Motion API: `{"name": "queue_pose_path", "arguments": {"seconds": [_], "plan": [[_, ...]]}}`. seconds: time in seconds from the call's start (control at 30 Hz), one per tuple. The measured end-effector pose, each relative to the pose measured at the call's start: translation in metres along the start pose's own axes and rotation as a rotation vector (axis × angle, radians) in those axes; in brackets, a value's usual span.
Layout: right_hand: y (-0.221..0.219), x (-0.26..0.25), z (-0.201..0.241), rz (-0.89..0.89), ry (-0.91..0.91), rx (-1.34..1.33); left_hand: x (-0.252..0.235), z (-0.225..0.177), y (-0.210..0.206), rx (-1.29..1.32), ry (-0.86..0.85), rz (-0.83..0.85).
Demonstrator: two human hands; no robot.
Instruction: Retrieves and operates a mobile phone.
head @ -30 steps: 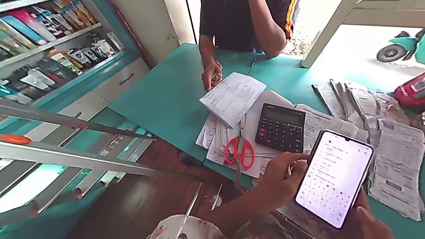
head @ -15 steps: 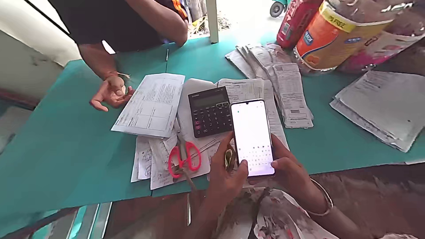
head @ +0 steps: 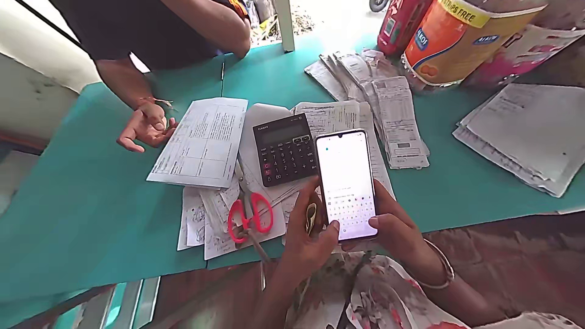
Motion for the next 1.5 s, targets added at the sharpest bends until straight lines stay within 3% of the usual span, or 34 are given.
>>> {"name": "queue_pose_path", "arguments": {"seconds": [0.43, 1.1, 1.5], "plan": [[0.0005, 0.0016, 0.0013, -0.061, -0.018, 0.055, 0.0012, -0.0032, -0.0029, -0.156, -0.012, -0.021], [-0.0054, -0.0049, 0.0057, -0.075, 0.035, 0.349, 0.0002, -0.0007, -0.0010, -0.083, -0.010, 0.022], [-0.0007, -0.0010, 0.0007, -0.081, -0.008, 0.173, 0.0007, -0.0018, -0.0004, -0.099, -0.009, 0.014]]}}
Point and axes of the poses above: each hand's wrist, its own x-axis away from the middle knuckle, its own y-axis out of the back of the hand, z = x × y, the point moved 10 cm from there along -x, towards the middle knuckle, and after that the axes turned 8 degrees about y, right-handed, at the moved point
